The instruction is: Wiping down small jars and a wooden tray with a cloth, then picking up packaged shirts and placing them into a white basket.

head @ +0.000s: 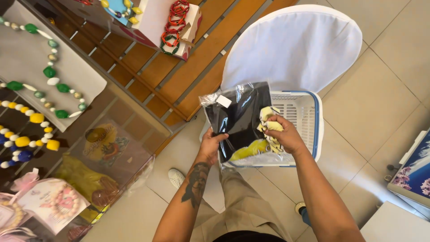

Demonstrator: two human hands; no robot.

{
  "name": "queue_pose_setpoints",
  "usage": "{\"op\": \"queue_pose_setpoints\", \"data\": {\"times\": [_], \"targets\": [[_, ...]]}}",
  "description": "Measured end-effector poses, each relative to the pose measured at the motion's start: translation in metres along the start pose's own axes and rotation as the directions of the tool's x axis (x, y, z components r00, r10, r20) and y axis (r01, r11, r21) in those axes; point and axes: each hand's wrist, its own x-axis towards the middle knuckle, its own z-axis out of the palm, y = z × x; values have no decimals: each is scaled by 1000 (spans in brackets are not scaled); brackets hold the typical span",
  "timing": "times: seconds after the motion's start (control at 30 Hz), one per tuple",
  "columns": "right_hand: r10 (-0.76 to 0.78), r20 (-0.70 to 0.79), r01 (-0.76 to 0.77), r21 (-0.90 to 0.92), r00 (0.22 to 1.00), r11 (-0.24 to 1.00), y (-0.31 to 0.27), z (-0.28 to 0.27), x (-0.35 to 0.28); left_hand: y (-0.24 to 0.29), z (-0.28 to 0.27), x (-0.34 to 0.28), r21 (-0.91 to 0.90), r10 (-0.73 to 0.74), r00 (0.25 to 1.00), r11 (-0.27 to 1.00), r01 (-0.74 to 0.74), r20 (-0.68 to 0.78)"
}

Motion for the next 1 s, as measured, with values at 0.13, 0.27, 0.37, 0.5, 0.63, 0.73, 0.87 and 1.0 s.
{"op": "queue_pose_setpoints", "data": {"times": [0.13, 0.27, 0.37, 0.5, 0.63, 0.73, 0.87, 1.0], "targets": [[-53, 45, 59, -156, 998, 986, -28, 7, 31, 5, -2, 11, -25, 81, 996, 996, -82, -32], [-45, 95, 66, -228, 994, 971, -31, 6, 55, 18, 15, 7, -99, 93, 994, 990, -99, -63], [-10, 77, 24, -188, 997, 982, -12, -5, 59, 11, 18, 14, -71, 55, 994, 996, -62, -94], [39, -35, -43, -90, 999, 995, 19, -23, 34, -1, 25, 17, 66, -11, 995, 998, 18, -98], [97, -115, -84, 118, 989, 990, 40, -38, 18, -17, 34, 32, 126, -1, 1000, 992, 4, -25], [160, -171, -125, 198, 972, 972, 44, -44, 8, -22, 42, 38, 161, -38, 999, 986, 37, 0], [249, -197, -203, 228, 948, 952, 50, -51, 0, -35, 46, 45, 268, -143, 990, 953, 144, -23], [390, -237, -332, 250, 890, 910, 46, -56, -8, -38, 61, 39, 343, -209, 976, 914, 217, -60]]}}
